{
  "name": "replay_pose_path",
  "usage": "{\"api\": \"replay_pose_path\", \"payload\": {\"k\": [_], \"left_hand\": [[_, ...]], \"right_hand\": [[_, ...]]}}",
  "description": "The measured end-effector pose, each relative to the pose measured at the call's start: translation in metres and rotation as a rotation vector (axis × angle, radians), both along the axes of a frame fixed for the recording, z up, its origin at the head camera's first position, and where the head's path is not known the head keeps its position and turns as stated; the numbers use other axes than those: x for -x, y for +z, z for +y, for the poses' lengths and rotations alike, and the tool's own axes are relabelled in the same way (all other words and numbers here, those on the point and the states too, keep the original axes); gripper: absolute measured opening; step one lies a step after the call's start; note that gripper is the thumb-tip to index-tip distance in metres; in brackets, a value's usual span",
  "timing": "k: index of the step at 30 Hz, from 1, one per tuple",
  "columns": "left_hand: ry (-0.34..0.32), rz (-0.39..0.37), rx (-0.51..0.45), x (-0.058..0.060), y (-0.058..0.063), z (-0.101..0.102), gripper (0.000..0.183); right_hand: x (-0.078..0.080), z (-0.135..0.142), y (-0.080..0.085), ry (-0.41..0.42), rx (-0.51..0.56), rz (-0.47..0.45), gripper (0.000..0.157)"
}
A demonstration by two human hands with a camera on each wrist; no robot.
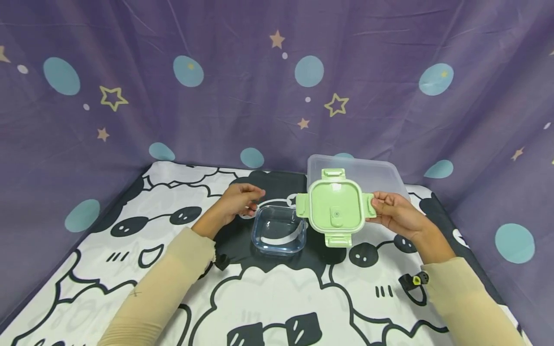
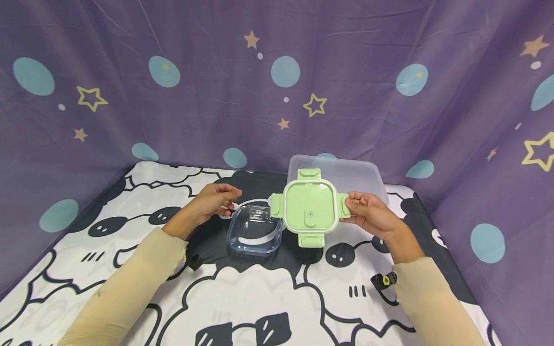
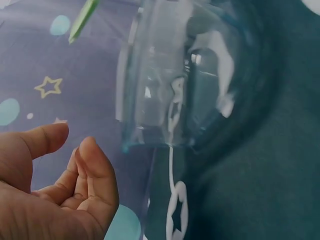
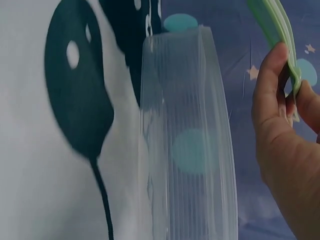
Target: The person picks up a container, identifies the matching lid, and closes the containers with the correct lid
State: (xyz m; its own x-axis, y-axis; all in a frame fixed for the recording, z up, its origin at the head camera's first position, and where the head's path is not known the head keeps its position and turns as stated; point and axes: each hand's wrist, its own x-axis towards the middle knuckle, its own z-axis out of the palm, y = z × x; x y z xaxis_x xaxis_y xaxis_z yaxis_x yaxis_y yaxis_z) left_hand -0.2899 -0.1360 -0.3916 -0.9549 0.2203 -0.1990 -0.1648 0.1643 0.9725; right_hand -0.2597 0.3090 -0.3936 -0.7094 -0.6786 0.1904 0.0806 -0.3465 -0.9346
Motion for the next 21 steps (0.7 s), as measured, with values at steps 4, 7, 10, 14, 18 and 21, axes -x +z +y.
{"api": "replay_pose_path", "payload": {"k": [4, 7, 10, 14, 18, 21], "left_hand": [[0.007, -0.003, -0.043, 0.002, 0.005, 0.003, 0.039], [-0.006, 0.001, -0.079, 0.003, 0.008, 0.005, 0.038], [-0.023, 0.008, -0.114, 0.004, 0.01, 0.008, 0.038], [-0.04, 0.011, -0.176, 0.004, 0.015, 0.01, 0.04], [-0.046, 0.003, -0.258, 0.004, 0.02, 0.011, 0.041], [-0.048, 0.005, -0.303, 0.005, 0.023, 0.012, 0.039]], "right_hand": [[0.002, -0.016, -0.001, -0.039, 0.022, -0.006, 0.035], [0.003, -0.028, -0.002, -0.075, 0.038, -0.013, 0.034], [0.005, -0.039, -0.002, -0.11, 0.049, -0.025, 0.032], [0.008, -0.051, -0.002, -0.134, 0.065, -0.034, 0.03], [0.011, -0.063, 0.001, -0.164, 0.069, -0.048, 0.026], [0.012, -0.07, 0.004, -0.19, 0.068, -0.067, 0.024]]}}
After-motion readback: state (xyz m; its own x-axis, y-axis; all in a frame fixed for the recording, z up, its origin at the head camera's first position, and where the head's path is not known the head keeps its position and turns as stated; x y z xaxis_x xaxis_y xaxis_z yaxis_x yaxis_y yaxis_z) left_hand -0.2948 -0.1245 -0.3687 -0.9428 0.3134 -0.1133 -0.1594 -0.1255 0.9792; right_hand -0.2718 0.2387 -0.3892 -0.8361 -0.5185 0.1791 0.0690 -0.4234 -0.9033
